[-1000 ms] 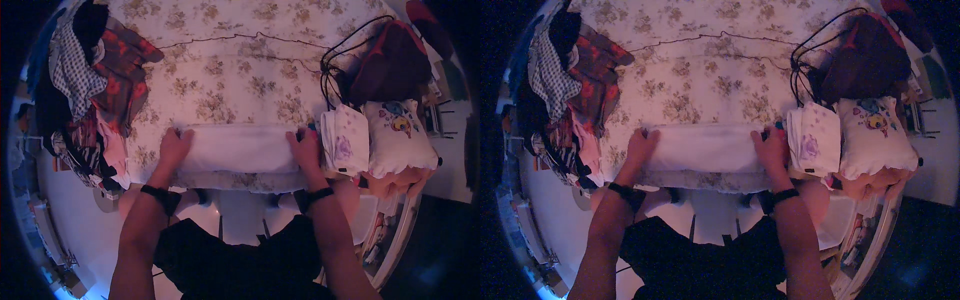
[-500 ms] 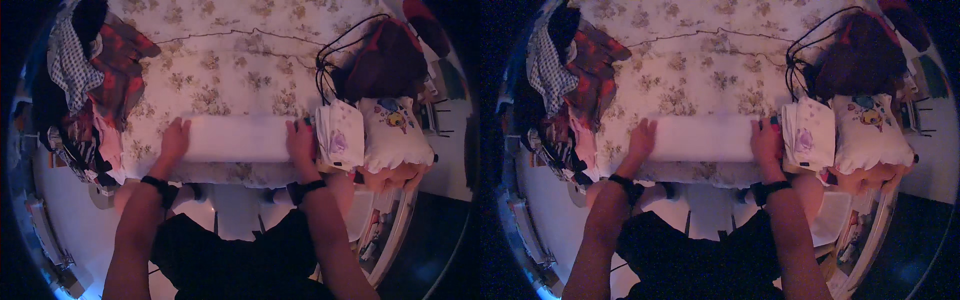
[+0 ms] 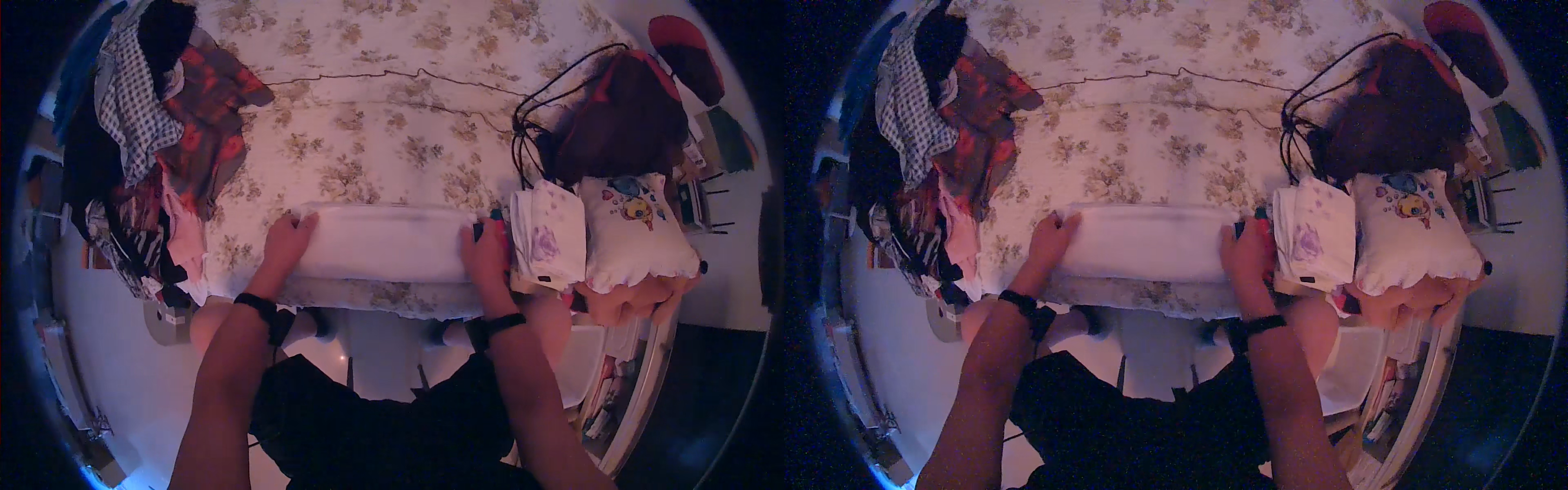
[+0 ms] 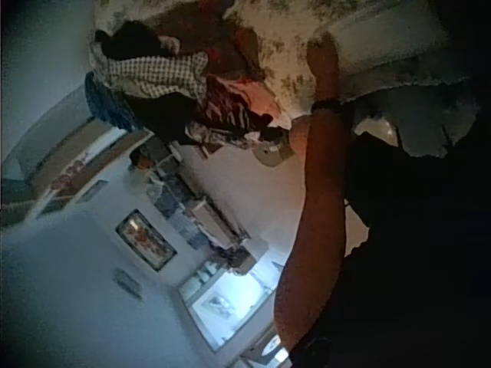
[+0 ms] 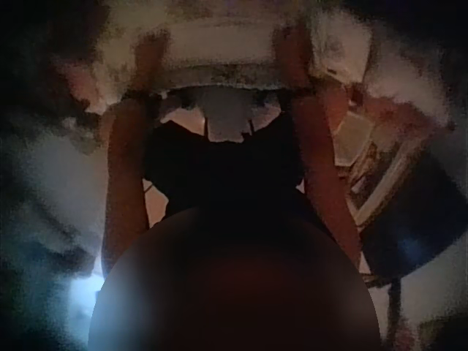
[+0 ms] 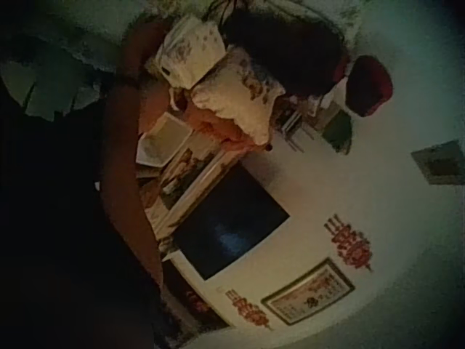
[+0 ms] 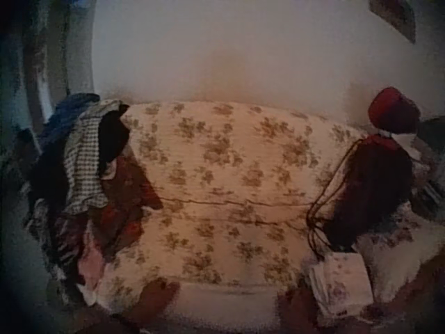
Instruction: Folding several items of laundry on a bed including shirts and undergarments.
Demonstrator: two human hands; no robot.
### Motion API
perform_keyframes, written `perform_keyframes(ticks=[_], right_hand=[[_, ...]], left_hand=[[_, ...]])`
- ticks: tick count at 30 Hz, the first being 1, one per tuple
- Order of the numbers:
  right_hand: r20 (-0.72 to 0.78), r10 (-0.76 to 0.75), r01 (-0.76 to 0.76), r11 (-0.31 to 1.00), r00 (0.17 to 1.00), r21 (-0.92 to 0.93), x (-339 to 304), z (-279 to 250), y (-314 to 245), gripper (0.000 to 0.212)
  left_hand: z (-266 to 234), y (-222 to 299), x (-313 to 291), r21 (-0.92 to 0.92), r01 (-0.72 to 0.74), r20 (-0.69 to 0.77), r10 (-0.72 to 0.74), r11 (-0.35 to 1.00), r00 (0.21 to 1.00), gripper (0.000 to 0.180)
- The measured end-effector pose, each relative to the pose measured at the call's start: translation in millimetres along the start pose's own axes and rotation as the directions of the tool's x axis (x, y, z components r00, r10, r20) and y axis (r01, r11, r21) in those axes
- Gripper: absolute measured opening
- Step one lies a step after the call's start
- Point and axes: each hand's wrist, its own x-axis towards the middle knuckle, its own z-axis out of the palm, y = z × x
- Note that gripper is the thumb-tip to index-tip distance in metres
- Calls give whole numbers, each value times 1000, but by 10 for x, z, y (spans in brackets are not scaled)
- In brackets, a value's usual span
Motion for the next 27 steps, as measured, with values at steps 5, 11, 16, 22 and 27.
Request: perform_keyframes(ticks=[5, 11, 16, 22, 27], right_hand=[[10, -236, 236, 971, 972, -48, -146, -260, -515, 44], [214, -512, 395, 817, 832, 420, -655, 54, -930, 48], [316, -656, 563, 752, 685, 342, -825, 369, -886, 50], [517, -288, 10, 880, 806, 475, -636, -53, -909, 47], [479, 120, -443, 615, 870, 652, -422, -440, -270, 43]], left_hand=[[-29, -198, -7, -212, -131, 13, 137, 968, 990, 44], [-203, 338, -265, -276, -205, 26, 220, 939, 975, 31], [-195, 860, -585, -478, -215, 109, 301, 852, 947, 25], [245, 1416, -788, -367, -102, 334, 233, 925, 913, 32], [879, 1428, -864, -562, -338, 481, 631, 755, 608, 44]])
